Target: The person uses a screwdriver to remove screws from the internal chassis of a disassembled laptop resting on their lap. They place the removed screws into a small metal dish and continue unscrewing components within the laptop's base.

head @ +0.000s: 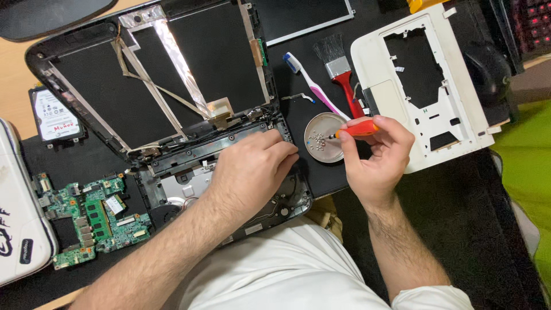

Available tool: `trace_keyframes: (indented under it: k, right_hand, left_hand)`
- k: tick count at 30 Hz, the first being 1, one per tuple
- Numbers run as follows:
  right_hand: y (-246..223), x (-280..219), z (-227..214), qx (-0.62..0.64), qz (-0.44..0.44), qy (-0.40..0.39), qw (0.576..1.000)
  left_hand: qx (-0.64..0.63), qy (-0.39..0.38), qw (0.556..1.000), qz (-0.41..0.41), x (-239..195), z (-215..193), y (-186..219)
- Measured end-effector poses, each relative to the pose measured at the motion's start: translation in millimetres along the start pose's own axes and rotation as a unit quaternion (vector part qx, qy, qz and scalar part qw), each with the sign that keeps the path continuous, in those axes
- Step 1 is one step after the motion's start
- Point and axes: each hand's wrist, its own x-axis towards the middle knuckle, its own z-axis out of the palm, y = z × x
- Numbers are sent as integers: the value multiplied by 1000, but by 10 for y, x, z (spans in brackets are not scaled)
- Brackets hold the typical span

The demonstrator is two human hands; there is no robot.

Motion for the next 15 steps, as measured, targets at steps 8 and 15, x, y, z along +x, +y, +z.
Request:
trace_keyframes:
  k: [8, 15]
  right_hand:
    - [-52, 33, 11, 6, 6, -3, 1000]
    - [-42, 26, -36, 25, 18, 4, 1000]
  left_hand:
    - [-27, 0, 1000, 15, 179, 222, 89]
    - [-21, 12, 999, 24, 262, 309, 133]
